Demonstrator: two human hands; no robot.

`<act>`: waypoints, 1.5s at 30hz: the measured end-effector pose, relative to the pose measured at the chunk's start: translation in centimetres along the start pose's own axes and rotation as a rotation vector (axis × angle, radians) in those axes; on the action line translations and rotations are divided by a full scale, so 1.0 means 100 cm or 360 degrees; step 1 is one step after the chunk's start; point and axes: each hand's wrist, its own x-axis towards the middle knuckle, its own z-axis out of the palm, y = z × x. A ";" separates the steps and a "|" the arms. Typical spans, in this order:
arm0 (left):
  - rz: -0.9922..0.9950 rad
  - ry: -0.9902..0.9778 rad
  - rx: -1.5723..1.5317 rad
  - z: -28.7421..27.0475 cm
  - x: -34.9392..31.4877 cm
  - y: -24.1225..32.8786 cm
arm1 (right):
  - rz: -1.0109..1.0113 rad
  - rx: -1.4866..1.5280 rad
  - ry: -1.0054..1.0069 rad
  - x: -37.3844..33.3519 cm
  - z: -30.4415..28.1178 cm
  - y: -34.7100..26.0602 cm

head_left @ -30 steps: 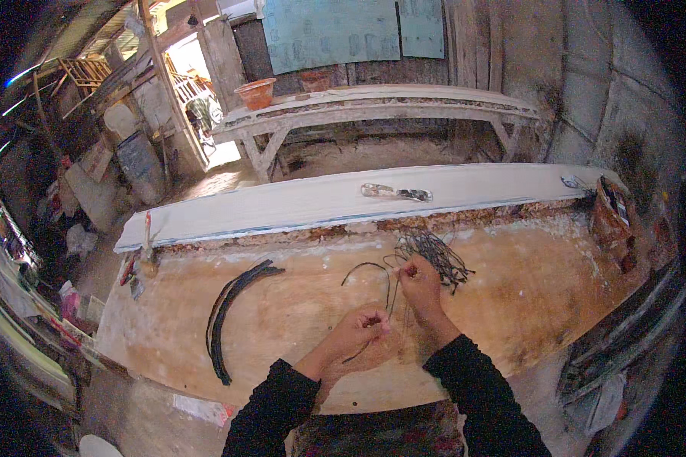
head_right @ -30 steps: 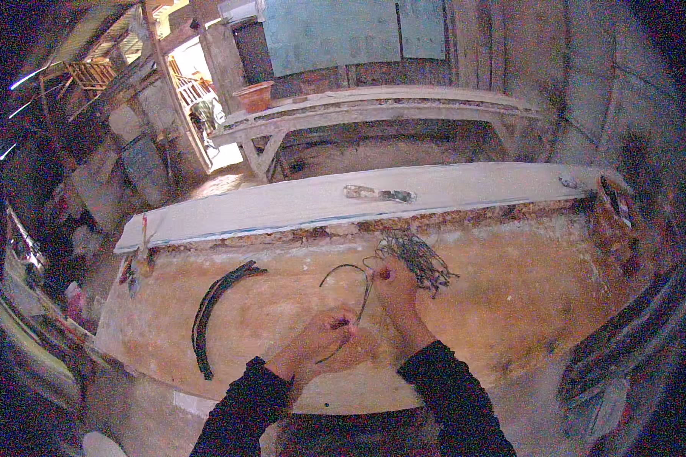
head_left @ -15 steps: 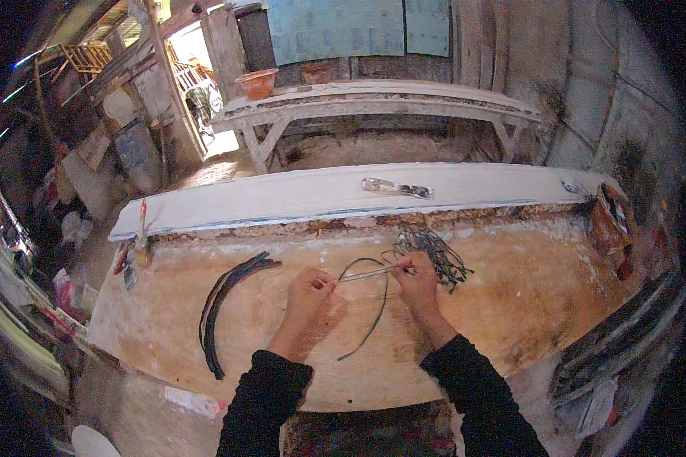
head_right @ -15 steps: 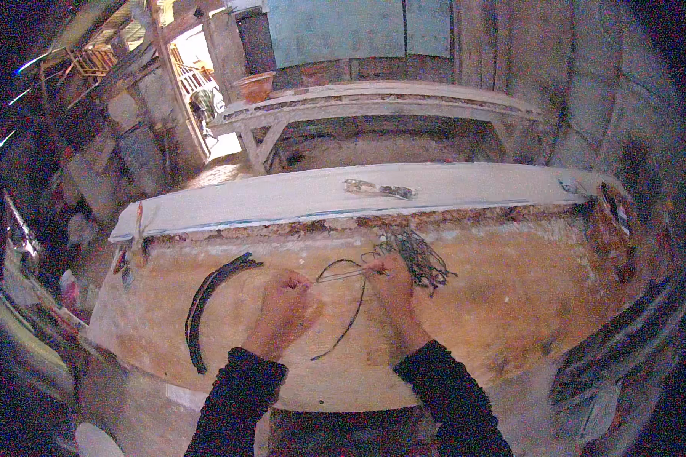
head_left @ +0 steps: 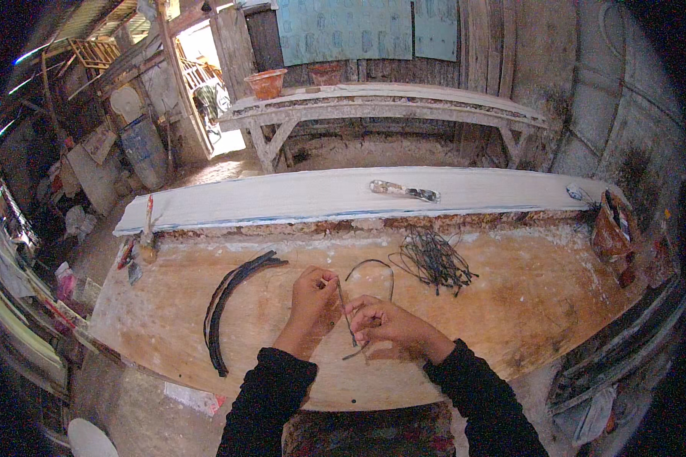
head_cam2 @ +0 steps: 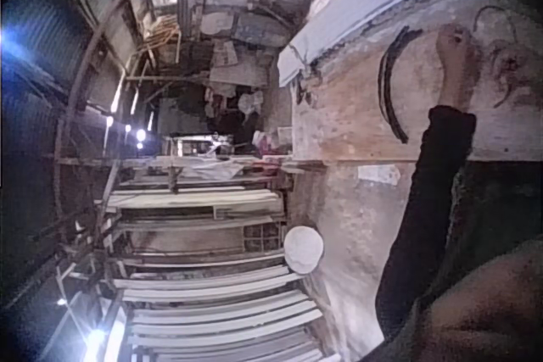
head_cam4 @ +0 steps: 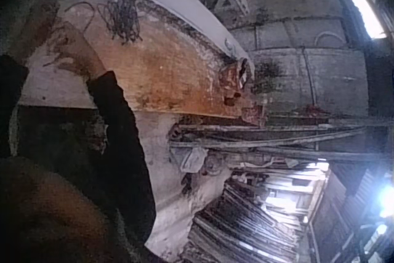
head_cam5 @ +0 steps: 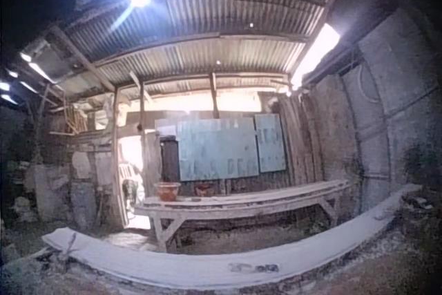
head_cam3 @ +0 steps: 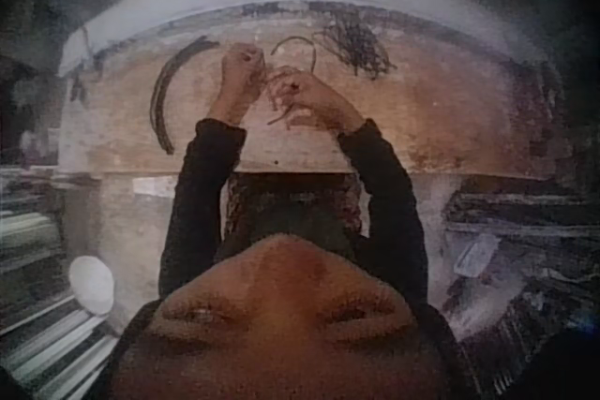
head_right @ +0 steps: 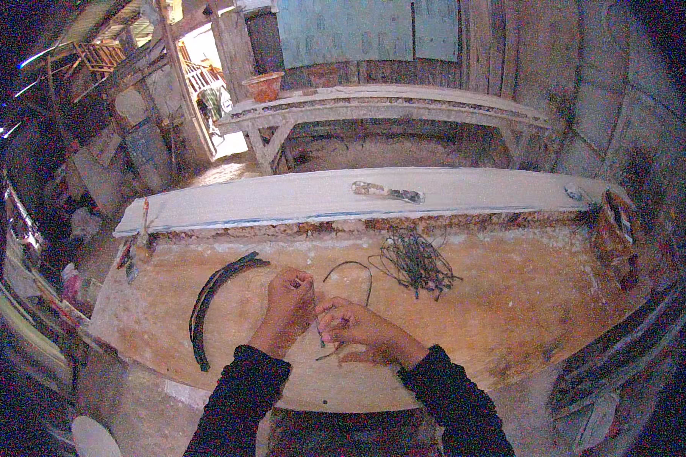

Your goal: The person weaves thin black rubber strips together by hand on a wooden workbench. They repeatedly interlace the strips, forming a braided structure while occasionally adjusting the tension and alignment.

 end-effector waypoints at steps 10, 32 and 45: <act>0.0058 -0.0054 0.0069 -0.007 0.008 -0.021 | -0.0098 -0.0102 0.0091 0.003 -0.003 0.005; 0.0153 -0.1187 0.0226 0.035 -0.049 0.027 | -0.0702 -0.0887 0.1695 0.024 -0.068 0.023; 0.0275 -0.0192 0.0493 0.010 -0.013 0.009 | -0.0717 -0.0876 0.1701 0.027 -0.076 0.034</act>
